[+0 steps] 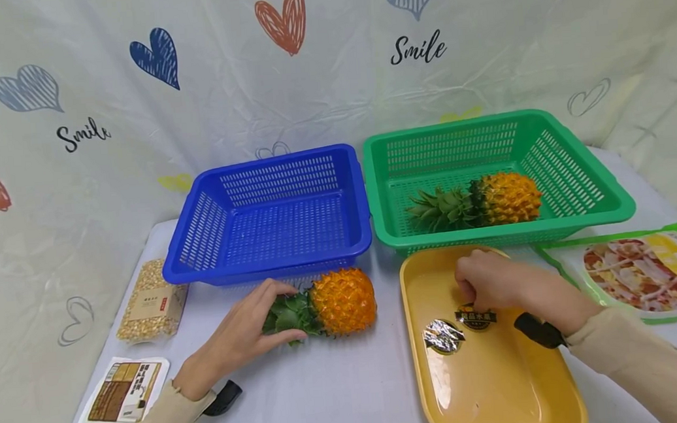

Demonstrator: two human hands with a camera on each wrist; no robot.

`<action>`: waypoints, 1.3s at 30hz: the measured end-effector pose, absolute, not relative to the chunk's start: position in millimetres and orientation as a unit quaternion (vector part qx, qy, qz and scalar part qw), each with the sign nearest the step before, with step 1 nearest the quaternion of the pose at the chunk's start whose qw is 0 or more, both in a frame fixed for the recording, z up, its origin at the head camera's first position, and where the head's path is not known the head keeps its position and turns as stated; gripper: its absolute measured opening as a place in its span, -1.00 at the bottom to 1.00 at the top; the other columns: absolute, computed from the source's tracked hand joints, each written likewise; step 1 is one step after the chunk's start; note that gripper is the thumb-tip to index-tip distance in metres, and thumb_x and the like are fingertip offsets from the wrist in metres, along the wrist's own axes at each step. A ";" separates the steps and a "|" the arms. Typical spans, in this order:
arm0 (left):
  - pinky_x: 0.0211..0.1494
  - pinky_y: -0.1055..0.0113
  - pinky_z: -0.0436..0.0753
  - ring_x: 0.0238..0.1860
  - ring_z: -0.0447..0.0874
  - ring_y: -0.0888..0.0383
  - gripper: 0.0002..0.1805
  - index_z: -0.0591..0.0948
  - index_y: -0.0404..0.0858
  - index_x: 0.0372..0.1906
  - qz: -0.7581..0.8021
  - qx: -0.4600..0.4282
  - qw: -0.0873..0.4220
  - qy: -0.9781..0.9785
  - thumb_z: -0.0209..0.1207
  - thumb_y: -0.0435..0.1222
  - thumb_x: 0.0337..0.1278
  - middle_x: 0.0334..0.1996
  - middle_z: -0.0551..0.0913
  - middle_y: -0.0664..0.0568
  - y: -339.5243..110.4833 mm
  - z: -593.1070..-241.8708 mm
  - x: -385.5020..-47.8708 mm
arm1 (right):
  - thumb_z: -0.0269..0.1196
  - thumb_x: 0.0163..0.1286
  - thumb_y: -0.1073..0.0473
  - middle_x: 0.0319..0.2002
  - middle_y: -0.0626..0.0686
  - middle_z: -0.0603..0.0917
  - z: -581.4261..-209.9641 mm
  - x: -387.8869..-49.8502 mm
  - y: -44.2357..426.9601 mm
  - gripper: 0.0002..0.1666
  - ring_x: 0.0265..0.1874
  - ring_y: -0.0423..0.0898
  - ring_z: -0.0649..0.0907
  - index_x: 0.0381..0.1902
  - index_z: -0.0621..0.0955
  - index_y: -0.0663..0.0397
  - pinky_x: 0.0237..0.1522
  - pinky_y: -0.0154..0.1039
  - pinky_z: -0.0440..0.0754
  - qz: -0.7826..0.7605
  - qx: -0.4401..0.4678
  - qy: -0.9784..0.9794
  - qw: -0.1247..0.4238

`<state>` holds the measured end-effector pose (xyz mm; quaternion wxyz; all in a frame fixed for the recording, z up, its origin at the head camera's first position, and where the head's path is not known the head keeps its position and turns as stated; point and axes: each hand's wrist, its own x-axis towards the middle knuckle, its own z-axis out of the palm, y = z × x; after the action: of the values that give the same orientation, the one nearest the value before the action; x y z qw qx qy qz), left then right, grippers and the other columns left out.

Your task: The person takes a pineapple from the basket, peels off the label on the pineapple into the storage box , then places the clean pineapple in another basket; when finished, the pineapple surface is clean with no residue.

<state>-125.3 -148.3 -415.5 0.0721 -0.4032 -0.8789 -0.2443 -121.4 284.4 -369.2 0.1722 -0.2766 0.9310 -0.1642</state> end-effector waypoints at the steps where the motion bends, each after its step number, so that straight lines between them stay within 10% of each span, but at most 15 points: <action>1: 0.01 0.18 0.70 -0.01 0.64 0.13 -0.30 0.52 -0.20 0.26 -0.245 -0.404 0.073 -0.879 0.52 0.02 0.12 0.03 0.57 0.04 -148.2 -415.3 -125.3 | 0.55 -0.04 0.50 -0.61 -0.22 0.43 -369.7 -121.2 284.0 -0.52 -0.58 -0.30 0.35 -0.63 0.51 -0.08 -0.51 -0.35 0.38 -0.161 -0.276 0.932 0.170; 24: -0.02 0.21 0.69 -0.04 0.62 0.16 -0.29 0.51 -0.20 0.27 -0.251 -0.401 0.069 -0.878 0.53 0.01 0.11 0.02 0.56 0.06 -148.3 -415.9 -125.5 | 0.47 -0.07 0.54 -0.69 -0.23 0.12 -378.9 -124.9 275.4 -0.41 -0.63 -0.28 0.13 -0.78 0.35 -0.10 -0.53 -0.36 0.18 -0.158 -0.261 0.947 0.105; 39: -0.02 0.20 0.70 -0.03 0.63 0.15 -0.28 0.52 -0.21 0.27 -0.255 -0.406 0.074 -0.874 0.53 0.01 0.10 0.02 0.57 0.06 -147.7 -416.1 -125.3 | 0.50 0.29 0.26 -0.51 -0.17 0.60 -358.6 -114.2 274.0 -0.86 -0.57 -0.25 0.49 -0.40 0.71 0.00 -0.52 -0.27 0.50 -0.121 -0.243 0.952 0.140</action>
<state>-125.3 -147.7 -416.1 0.0743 -0.4057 -0.8745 -0.2554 -114.2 274.0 -358.6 0.1396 -0.2427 0.9524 -0.1205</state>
